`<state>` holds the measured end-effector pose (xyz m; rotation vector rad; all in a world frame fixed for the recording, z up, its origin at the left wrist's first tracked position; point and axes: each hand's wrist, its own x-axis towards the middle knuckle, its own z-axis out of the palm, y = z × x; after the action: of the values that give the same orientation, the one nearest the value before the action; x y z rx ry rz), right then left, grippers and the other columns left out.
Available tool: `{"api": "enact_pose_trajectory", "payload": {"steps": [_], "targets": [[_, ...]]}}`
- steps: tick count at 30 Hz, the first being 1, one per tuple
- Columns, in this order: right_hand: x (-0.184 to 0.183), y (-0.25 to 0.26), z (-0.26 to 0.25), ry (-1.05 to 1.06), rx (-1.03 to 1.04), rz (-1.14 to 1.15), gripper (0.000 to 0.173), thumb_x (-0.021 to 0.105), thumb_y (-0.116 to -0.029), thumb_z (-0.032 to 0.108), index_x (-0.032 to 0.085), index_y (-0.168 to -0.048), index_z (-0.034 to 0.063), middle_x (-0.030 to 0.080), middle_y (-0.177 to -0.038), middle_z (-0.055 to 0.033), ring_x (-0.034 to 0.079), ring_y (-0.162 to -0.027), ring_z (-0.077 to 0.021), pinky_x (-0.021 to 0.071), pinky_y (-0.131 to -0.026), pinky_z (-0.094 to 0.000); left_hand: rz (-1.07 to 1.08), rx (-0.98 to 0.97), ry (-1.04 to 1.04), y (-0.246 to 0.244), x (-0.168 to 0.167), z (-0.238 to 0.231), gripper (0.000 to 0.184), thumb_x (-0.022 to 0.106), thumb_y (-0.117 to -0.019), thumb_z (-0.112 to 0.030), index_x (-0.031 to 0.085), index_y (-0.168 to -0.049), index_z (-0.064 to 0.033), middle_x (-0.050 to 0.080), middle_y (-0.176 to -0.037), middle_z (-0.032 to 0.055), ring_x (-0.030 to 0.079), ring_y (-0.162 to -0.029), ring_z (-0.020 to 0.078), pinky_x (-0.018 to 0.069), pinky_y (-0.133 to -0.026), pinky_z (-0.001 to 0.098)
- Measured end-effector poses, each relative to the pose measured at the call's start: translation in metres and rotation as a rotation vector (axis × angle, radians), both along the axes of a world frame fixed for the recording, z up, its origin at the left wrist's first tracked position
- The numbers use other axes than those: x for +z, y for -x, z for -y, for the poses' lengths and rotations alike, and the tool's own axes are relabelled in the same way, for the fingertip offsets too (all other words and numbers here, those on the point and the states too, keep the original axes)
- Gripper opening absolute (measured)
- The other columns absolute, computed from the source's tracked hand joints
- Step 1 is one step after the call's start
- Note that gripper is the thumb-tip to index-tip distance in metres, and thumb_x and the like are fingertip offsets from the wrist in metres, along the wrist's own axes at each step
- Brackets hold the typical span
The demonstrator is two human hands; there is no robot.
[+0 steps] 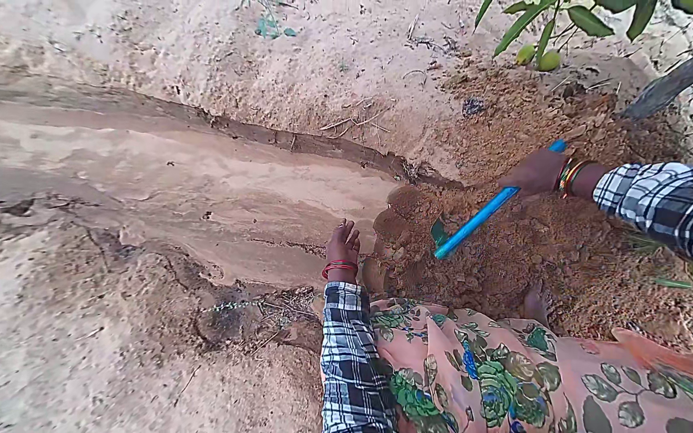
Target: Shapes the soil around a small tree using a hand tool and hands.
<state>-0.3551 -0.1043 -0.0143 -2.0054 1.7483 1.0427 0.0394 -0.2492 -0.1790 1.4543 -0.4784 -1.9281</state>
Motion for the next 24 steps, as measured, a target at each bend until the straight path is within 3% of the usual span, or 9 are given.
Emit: {"api": "enact_pose_trajectory", "payload": {"steps": [2, 4, 7, 9, 11, 14, 18, 20, 24], "targets": [[0.043, 0.023, 0.007, 0.12, 0.009, -0.069, 0.018, 0.071, -0.094, 0.011, 0.071, -0.112, 0.0074, 0.068, -0.078, -0.0204, 0.069, -0.076, -0.045, 0.0514, -0.064, -0.0614, -0.006, -0.003, 0.005, 0.0, 0.002, 0.0, 0.039, 0.041, -0.1113, -0.026, 0.05, -0.146, -0.0101, 0.059, -0.142, 0.0089, 0.063, -0.114, 0.0162, 0.0497, -0.089, 0.0303], [0.079, 0.038, 0.006, 0.267, 0.073, -0.092, 0.01, 0.072, -0.0934, 0.013, 0.069, -0.101, 0.007, 0.064, -0.069, -0.0173, 0.068, -0.068, -0.0422, 0.0489, -0.056, -0.0571, 0.004, -0.034, 0.012, 0.004, 0.001, -0.002, 0.039, 0.042, -0.1119, -0.029, 0.05, -0.145, -0.0111, 0.062, -0.138, 0.0086, 0.064, -0.109, 0.0155, 0.0503, -0.087, 0.0293], [0.09, 0.031, -0.006, 0.346, 0.068, -0.022, 0.009, 0.072, -0.0928, 0.015, 0.068, -0.095, 0.0075, 0.063, -0.068, -0.0157, 0.067, -0.065, -0.0405, 0.0478, -0.054, -0.0568, -0.013, -0.186, 0.04, 0.012, 0.004, -0.006, 0.041, 0.042, -0.1121, -0.031, 0.048, -0.148, -0.0128, 0.061, -0.14, 0.0086, 0.064, -0.112, 0.0167, 0.0499, -0.089, 0.0312], [0.068, 0.005, -0.013, 0.35, 0.027, 0.091, 0.008, 0.071, -0.0922, 0.014, 0.07, -0.095, 0.0067, 0.065, -0.069, -0.0163, 0.068, -0.066, -0.0407, 0.049, -0.056, -0.0591, -0.026, -0.229, 0.056, 0.016, 0.008, -0.006, 0.042, 0.039, -0.1127, -0.035, 0.049, -0.148, -0.0133, 0.062, -0.14, 0.0074, 0.065, -0.112, 0.016, 0.0506, -0.089, 0.0311], [0.026, -0.035, -0.015, 0.362, 0.029, 0.228, 0.009, 0.072, -0.0911, 0.013, 0.068, -0.092, 0.0046, 0.065, -0.068, -0.0168, 0.068, -0.066, -0.0405, 0.0491, -0.055, -0.0582, -0.029, -0.139, 0.069, 0.009, 0.009, -0.003, 0.046, 0.036, -0.1127, -0.04, 0.049, -0.147, -0.0127, 0.061, -0.142, 0.007, 0.064, -0.115, 0.0158, 0.0504, -0.091, 0.0313], [-0.04, -0.1, -0.007, 0.362, -0.056, 0.408, 0.013, 0.071, -0.0923, 0.017, 0.069, -0.096, 0.0045, 0.067, -0.072, -0.0177, 0.069, -0.068, -0.0404, 0.0493, -0.056, -0.0584, -0.041, 0.181, 0.117, -0.014, 0.006, 0.004, 0.05, 0.03, -0.1124, -0.041, 0.042, -0.15, -0.0117, 0.051, -0.151, 0.0079, 0.054, -0.131, 0.019, 0.0459, -0.103, 0.0385], [-0.093, -0.168, 0.02, 0.469, -0.2, 0.613, 0.017, 0.075, -0.0925, 0.023, 0.069, -0.094, 0.0071, 0.067, -0.073, -0.0131, 0.068, -0.068, -0.0345, 0.0508, -0.057, -0.0552, 0.098, 0.568, 0.183, -0.046, -0.014, 0.011, 0.05, 0.022, -0.1135, -0.039, 0.037, -0.153, -0.0137, 0.051, -0.147, 0.0067, 0.057, -0.124, 0.0161, 0.0505, -0.099, 0.0349], [-0.105, -0.184, 0.04, 0.42, -0.288, 0.685, 0.02, 0.073, -0.0952, 0.024, 0.068, -0.098, 0.0049, 0.068, -0.077, -0.0149, 0.069, -0.074, -0.0354, 0.0528, -0.066, -0.0565, 0.09, 0.697, 0.165, -0.054, -0.003, 0.013, 0.049, 0.023, -0.1148, -0.036, 0.031, -0.156, -0.0103, 0.043, -0.156, 0.0098, 0.05, -0.136, 0.019, 0.0464, -0.108, 0.0372], [-0.127, -0.167, 0.072, 0.298, -0.231, 0.642, 0.018, 0.069, -0.0969, 0.019, 0.067, -0.106, 0.0028, 0.07, -0.086, -0.0193, 0.07, -0.083, -0.0397, 0.0526, -0.07, -0.059, 0.156, 0.733, 0.105, -0.06, 0.005, 0.023, 0.043, 0.031, -0.113, -0.028, 0.044, -0.149, -0.0104, 0.049, -0.149, 0.0086, 0.052, -0.132, 0.0179, 0.0465, -0.101, 0.0398]]}}
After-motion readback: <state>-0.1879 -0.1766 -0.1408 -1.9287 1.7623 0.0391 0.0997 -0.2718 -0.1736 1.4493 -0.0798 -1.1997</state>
